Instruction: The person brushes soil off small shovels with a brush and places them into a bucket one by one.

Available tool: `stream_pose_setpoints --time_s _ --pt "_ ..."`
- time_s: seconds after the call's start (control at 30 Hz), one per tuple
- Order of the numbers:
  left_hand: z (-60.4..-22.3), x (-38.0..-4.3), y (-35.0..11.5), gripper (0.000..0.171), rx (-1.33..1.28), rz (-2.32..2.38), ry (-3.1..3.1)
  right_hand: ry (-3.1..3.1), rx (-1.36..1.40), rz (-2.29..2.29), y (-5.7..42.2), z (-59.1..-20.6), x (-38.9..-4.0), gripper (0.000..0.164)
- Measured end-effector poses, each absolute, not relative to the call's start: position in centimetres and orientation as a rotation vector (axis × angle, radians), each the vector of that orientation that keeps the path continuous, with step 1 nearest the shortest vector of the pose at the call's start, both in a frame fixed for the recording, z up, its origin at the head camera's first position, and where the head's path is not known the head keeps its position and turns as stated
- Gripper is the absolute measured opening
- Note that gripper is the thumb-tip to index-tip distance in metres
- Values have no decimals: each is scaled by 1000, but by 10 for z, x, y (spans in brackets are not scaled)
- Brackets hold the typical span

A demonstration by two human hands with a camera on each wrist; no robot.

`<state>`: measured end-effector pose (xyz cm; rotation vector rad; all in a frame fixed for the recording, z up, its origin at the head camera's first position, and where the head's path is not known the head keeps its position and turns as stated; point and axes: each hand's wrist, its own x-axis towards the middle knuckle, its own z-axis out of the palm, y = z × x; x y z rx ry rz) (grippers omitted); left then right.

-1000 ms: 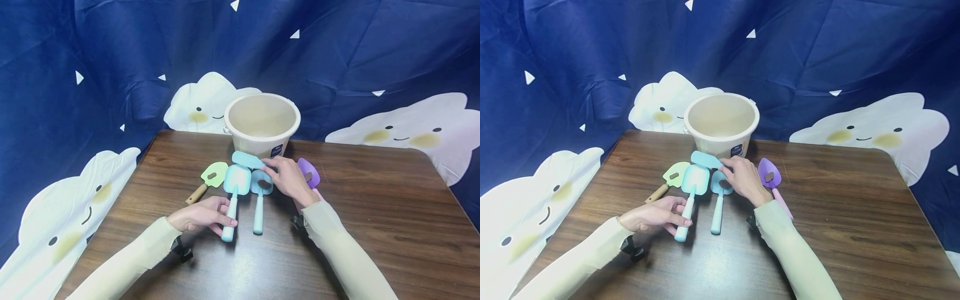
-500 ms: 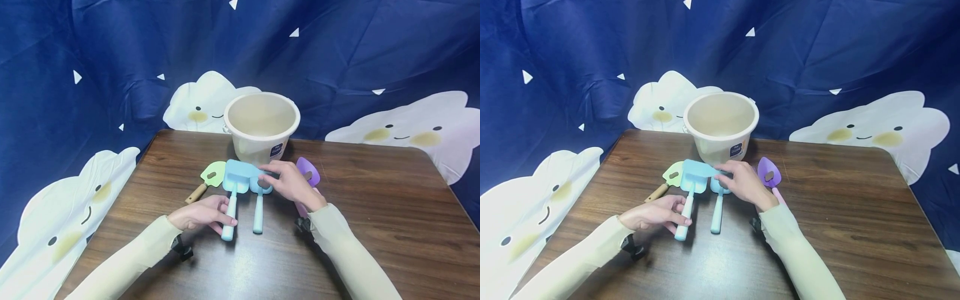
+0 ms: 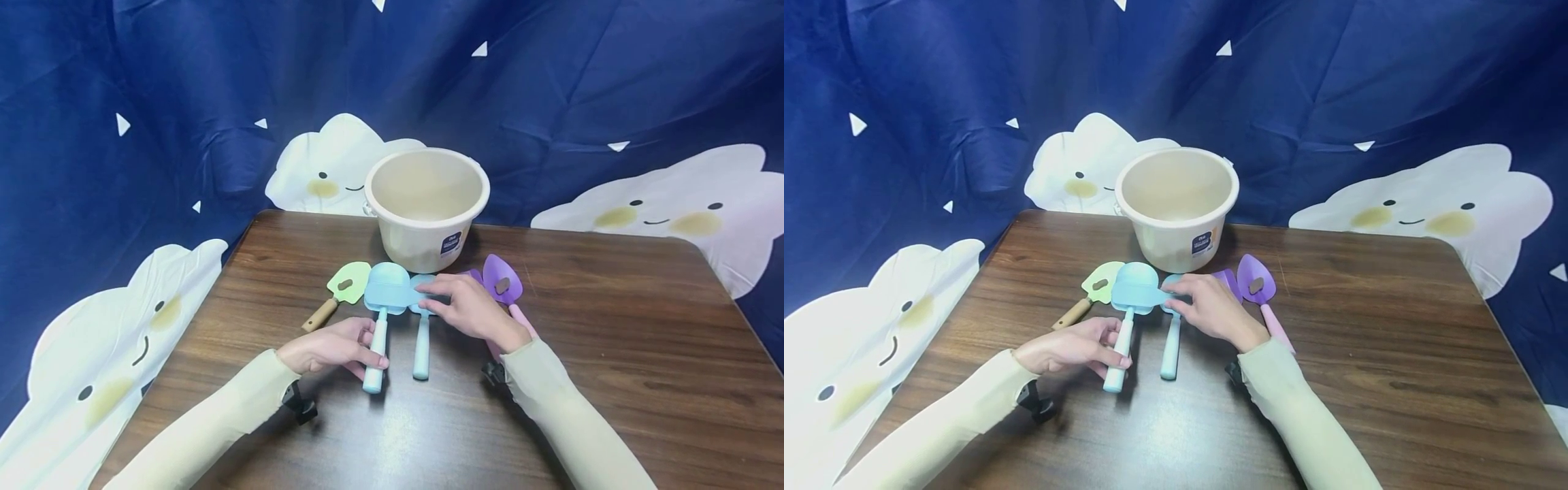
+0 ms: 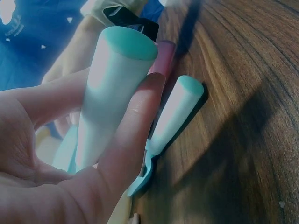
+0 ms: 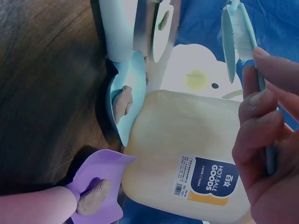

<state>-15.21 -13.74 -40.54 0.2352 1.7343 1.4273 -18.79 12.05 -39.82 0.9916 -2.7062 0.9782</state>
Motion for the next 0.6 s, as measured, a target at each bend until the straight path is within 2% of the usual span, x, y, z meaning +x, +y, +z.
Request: stream_pose_setpoints --time_s 0.6 --pt "-405 -148 -136 39 223 1418 1735 -2665 792 789 122 -401 -198 27"
